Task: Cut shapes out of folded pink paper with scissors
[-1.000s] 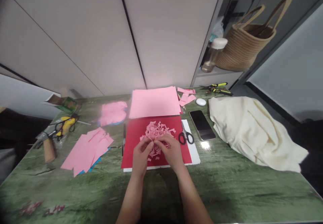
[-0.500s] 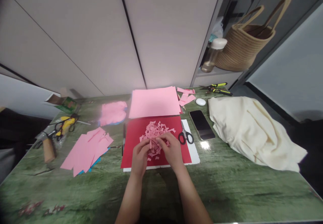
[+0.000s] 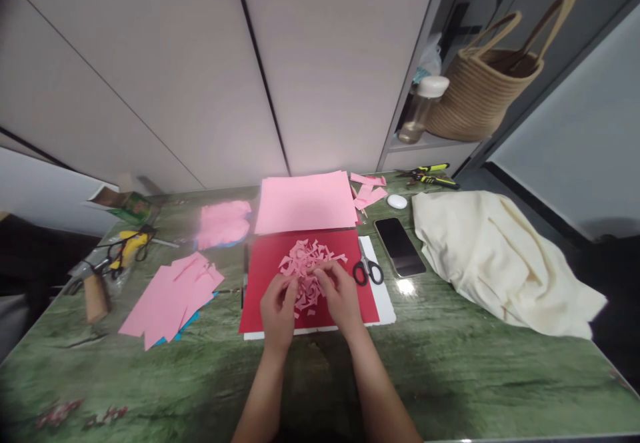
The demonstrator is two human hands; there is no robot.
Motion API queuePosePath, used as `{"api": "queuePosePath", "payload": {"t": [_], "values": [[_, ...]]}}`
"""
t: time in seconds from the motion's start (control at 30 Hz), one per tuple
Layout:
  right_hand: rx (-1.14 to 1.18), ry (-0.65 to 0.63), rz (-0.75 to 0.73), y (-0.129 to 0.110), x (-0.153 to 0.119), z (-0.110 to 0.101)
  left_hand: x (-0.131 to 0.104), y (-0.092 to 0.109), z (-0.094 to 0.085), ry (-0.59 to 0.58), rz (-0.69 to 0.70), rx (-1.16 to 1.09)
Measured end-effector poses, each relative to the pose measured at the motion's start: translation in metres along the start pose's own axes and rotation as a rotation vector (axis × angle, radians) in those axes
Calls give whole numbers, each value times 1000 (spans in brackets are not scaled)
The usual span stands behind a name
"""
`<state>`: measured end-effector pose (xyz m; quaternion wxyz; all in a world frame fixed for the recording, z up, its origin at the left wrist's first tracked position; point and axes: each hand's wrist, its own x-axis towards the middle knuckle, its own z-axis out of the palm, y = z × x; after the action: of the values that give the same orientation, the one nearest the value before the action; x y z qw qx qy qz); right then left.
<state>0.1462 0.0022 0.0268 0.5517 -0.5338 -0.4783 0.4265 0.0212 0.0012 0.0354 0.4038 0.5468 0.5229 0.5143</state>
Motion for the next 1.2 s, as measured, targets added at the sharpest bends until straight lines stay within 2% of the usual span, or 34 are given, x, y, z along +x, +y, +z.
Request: {"api": "queuePosePath", "payload": {"t": [0.27, 0.4, 0.5, 0.63, 0.77, 0.83, 1.0, 1.2], "values": [[127, -56, 11, -3, 1, 0, -3, 0, -1, 86, 176, 188], [160, -19, 25, -3, 1, 1, -4, -1, -2, 32, 227, 197], [165, -9, 49, -3, 2, 2, -3, 2, -3, -72, 126, 57], [168, -26, 81, 0, 4, 2, -1, 5, -4, -177, -102, -140], [169, -22, 108, 5, 4, 2, 2, 4, -2, -201, -250, -319], [168, -17, 113, 6, 4, 3, 3, 3, -2, -186, -265, -329], [159, -14, 81, 10, 4, 3, 2, 2, -4, -155, -205, -188], [138, -124, -28, 12, 1, 2, 3, 0, -5, -114, -126, -130]]}}
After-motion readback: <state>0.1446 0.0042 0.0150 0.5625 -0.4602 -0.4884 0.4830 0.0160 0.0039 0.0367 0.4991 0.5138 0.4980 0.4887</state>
